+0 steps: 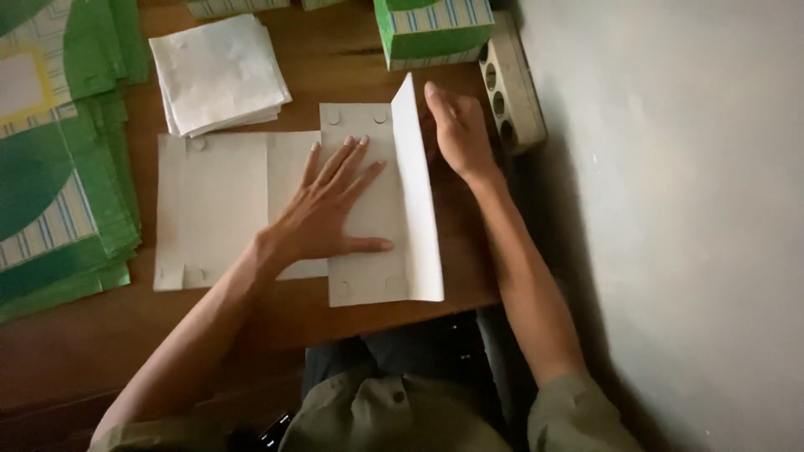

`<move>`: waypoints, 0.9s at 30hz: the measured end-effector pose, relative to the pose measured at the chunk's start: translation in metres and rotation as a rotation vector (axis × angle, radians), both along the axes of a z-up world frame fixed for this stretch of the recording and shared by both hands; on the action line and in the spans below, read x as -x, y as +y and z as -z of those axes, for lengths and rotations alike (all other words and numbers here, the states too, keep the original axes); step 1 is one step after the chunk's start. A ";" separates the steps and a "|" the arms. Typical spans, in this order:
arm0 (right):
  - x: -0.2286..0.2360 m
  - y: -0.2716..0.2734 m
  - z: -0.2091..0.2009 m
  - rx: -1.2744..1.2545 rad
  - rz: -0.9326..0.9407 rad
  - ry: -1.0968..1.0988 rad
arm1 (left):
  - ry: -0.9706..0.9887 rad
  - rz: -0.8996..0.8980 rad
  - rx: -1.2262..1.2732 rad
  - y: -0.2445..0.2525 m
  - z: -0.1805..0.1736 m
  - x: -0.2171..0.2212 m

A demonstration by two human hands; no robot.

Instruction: The person assembles a small cardboard box by folding the pre-cut flaps and tucking them into slots to form the sides and base. The person repeats this process with multiple identical boxes on a wooden table.

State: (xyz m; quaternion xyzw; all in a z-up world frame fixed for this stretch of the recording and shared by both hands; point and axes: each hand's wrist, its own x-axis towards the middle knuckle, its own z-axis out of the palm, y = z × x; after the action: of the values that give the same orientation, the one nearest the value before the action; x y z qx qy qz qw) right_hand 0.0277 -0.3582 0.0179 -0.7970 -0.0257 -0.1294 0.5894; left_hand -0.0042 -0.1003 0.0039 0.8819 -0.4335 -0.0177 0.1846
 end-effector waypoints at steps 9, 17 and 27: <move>0.006 0.033 -0.001 0.360 -0.248 -0.085 | 0.383 -0.155 0.403 0.003 -0.018 0.001; 0.001 0.020 0.011 0.591 -0.190 -0.112 | 0.128 -0.043 0.228 0.005 -0.005 -0.006; -0.007 -0.002 0.028 0.728 -0.122 -0.069 | -0.038 -0.018 0.047 0.007 0.003 -0.003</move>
State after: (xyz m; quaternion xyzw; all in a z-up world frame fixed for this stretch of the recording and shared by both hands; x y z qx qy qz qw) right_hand 0.0348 -0.3598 -0.0102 -0.9467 -0.1371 -0.1032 0.2727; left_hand -0.0011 -0.0929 0.0007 0.8814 -0.4291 0.0109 0.1974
